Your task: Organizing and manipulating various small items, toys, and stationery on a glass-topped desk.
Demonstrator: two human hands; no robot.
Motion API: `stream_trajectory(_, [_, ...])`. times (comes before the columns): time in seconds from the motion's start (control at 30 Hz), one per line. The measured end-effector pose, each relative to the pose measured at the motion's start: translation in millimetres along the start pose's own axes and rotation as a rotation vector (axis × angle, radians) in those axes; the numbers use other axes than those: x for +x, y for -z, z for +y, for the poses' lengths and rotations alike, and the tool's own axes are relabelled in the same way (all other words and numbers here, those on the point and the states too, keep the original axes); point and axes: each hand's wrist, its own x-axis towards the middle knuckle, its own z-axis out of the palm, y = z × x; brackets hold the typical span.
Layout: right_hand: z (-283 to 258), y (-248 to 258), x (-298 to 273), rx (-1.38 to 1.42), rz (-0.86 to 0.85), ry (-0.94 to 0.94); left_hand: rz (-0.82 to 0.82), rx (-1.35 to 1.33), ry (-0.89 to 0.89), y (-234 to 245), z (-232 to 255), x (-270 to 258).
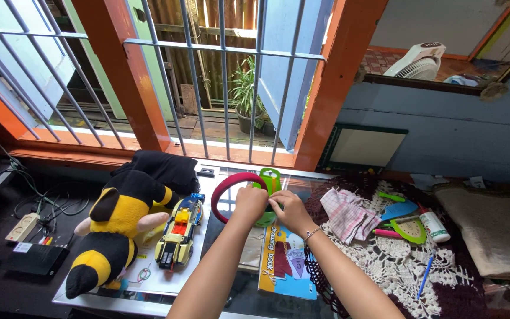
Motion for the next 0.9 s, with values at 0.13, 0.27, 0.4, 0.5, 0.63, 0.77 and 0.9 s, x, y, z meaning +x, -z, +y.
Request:
stream_trajectory(0.13, [-3.9,-1.3,0.2,-0.102,-0.009,0.02,0.09,0.034,-0.015,12.4,0.2,-3.0])
stream_trajectory(0.27, [-15.5,2.1,0.5,-0.138,0.006,-0.028,0.113,0.025,-0.013,6.2,-1.4,-3.3])
stream_trajectory(0.4, [-18.2,4.8,-1.2,-0.136,-0.011,-0.044,0.104,-0.044,0.008,-11.1,-1.7,-5.8])
stream_trajectory(0.5, [-10.9,3.8,-3.9,-0.115,0.008,-0.013,0.249,-0.113,-0.009,-19.7,1.5,-8.1])
stream_trajectory(0.63, [-11.6,10.6,-7.8,-0.048,0.08,0.032,0.369,-0.239,-0.075,14.5,21.6,-17.6])
stream_trajectory(0.77, [-7.8,23.8,-13.1,-0.053,0.218,0.104,0.484,-0.344,-0.135,21.2,41.5,-17.2])
stream_trajectory(0.9, [3.7,40.5,-26.0,-0.159,0.283,0.095,0.472,-0.43,-0.228,10.2,65.7,-7.6])
